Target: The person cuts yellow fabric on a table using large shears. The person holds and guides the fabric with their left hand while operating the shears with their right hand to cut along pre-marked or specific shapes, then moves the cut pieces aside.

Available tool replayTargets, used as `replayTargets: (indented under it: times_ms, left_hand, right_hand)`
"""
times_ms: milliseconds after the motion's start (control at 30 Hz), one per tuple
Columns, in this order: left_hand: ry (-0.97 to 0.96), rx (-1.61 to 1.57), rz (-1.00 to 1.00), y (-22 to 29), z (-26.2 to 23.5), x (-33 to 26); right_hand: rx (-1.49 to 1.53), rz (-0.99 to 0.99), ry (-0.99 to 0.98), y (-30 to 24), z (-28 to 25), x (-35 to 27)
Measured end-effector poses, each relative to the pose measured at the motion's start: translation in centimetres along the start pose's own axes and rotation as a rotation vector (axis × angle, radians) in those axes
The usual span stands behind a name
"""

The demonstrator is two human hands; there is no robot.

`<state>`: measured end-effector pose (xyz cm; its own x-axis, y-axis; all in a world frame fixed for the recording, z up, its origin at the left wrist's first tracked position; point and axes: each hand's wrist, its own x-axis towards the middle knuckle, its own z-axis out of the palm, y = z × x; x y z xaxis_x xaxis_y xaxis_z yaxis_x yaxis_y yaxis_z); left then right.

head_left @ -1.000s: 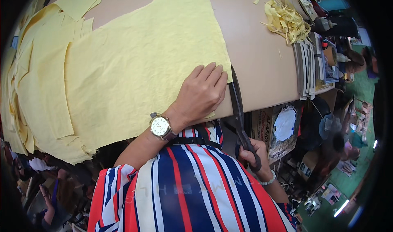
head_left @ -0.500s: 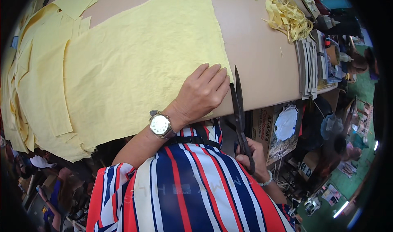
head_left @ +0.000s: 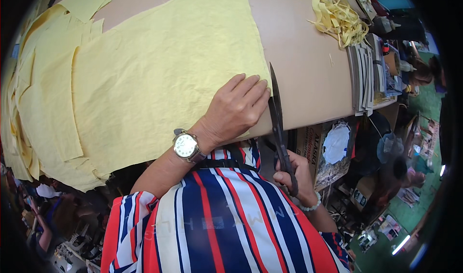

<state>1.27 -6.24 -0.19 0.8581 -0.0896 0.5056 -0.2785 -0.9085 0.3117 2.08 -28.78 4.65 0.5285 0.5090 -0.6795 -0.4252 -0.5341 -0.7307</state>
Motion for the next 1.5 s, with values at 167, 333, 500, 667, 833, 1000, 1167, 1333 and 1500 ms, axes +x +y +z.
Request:
replayTargets:
  times_ms: [167,333,500,667,833,1000,1167,1333,1500]
  left_hand:
    - [-0.002,-0.011,0.014,-0.1,0.1,0.1]
    - [-0.004,-0.010,0.017,-0.1,0.1,0.1]
    - [0.001,-0.009,0.017,-0.1,0.3,-0.1]
    - [-0.008,-0.012,0.018,-0.1,0.1,0.0]
    - [-0.018,-0.034,-0.001,-0.2,0.0,0.0]
    - [-0.029,-0.040,0.013,-0.1,-0.1,-0.1]
    - [-0.025,-0.094,0.016,0.3,-0.5,-0.3]
    - [-0.018,-0.107,0.015,0.5,-0.6,-0.5]
    - [-0.006,-0.113,0.015,0.4,-0.5,-0.6]
  right_hand:
    - [0.065,0.034,-0.003,-0.1,-0.1,-0.2]
    - [0.075,0.032,0.015,0.4,-0.2,-0.8]
    - [0.028,0.038,0.035,0.5,-0.3,-1.1]
    - [-0.027,0.039,0.041,1.1,-0.4,-1.3]
    - [0.010,0.105,0.043,0.4,0.1,-1.6]
    - [0.025,-0.001,-0.034,0.5,-0.4,-1.0]
    - [0.196,0.032,-0.043,-1.2,0.2,0.4]
    - [0.201,0.024,-0.042,-1.3,0.4,1.1]
    - [0.145,0.048,0.010,-0.8,0.8,0.8]
